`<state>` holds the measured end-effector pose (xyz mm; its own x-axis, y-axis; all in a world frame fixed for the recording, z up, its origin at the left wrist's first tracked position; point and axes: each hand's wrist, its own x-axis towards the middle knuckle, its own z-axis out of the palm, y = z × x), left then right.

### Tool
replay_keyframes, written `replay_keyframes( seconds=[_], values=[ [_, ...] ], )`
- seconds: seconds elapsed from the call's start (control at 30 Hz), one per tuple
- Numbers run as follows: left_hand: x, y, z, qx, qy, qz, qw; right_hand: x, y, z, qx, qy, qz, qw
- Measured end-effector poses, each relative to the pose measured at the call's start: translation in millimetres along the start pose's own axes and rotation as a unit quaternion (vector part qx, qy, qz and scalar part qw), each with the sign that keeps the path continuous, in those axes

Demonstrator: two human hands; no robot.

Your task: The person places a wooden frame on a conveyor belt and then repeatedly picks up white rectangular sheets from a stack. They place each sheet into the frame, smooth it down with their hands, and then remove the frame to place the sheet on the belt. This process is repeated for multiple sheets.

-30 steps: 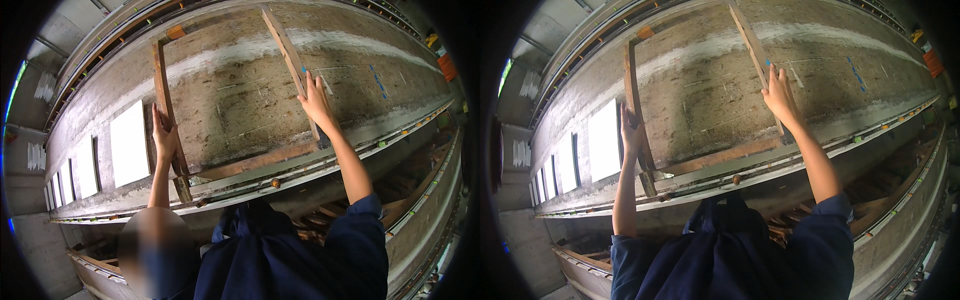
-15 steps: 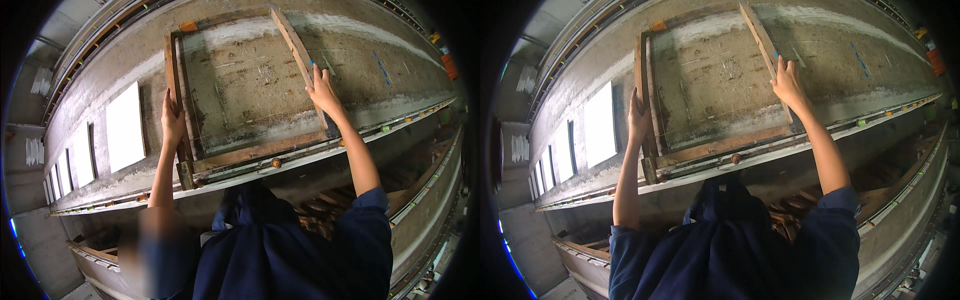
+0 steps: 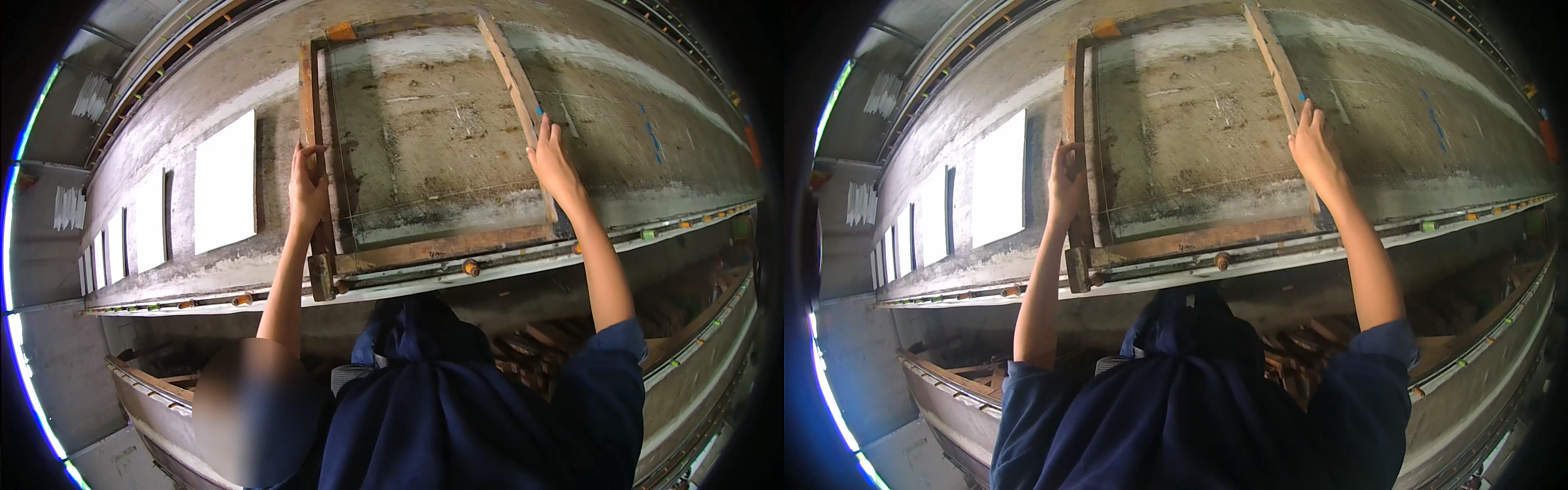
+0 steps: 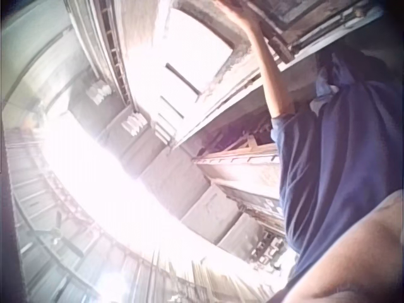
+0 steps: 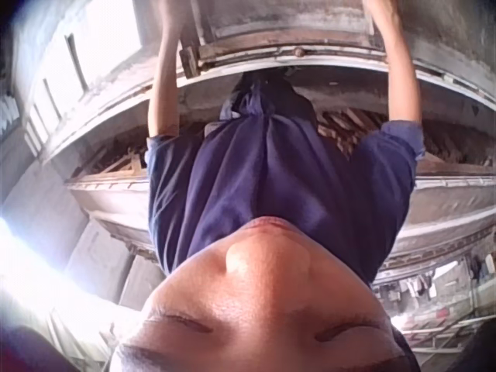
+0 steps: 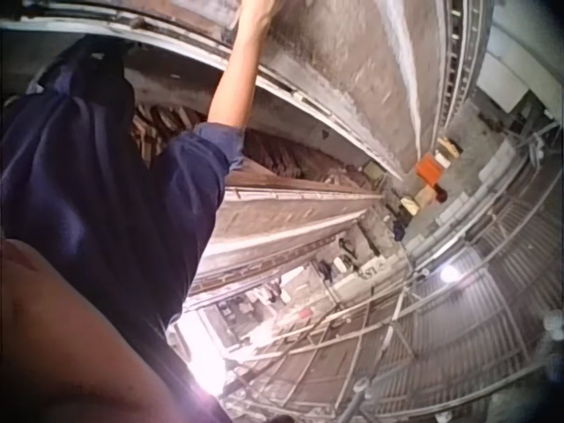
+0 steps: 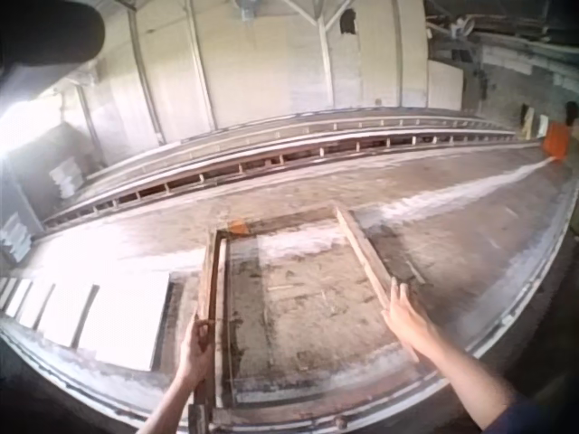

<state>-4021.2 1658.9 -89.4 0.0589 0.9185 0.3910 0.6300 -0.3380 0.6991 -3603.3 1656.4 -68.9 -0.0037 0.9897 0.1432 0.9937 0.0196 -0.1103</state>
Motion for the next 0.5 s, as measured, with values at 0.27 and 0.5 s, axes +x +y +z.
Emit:
replay_keyframes(
  seconds=[0.27, 0.5],
  values=[
    [2, 44, -4, 0.041, -0.035, -0.167, 0.984, -9, -15, -12, -0.05, -0.004, 0.043, 0.998],
    [2, 33, -2, 0.028, -0.027, -0.132, 0.991, -10, -13, -11, -0.089, -0.01, 0.023, 0.996]
  ],
)
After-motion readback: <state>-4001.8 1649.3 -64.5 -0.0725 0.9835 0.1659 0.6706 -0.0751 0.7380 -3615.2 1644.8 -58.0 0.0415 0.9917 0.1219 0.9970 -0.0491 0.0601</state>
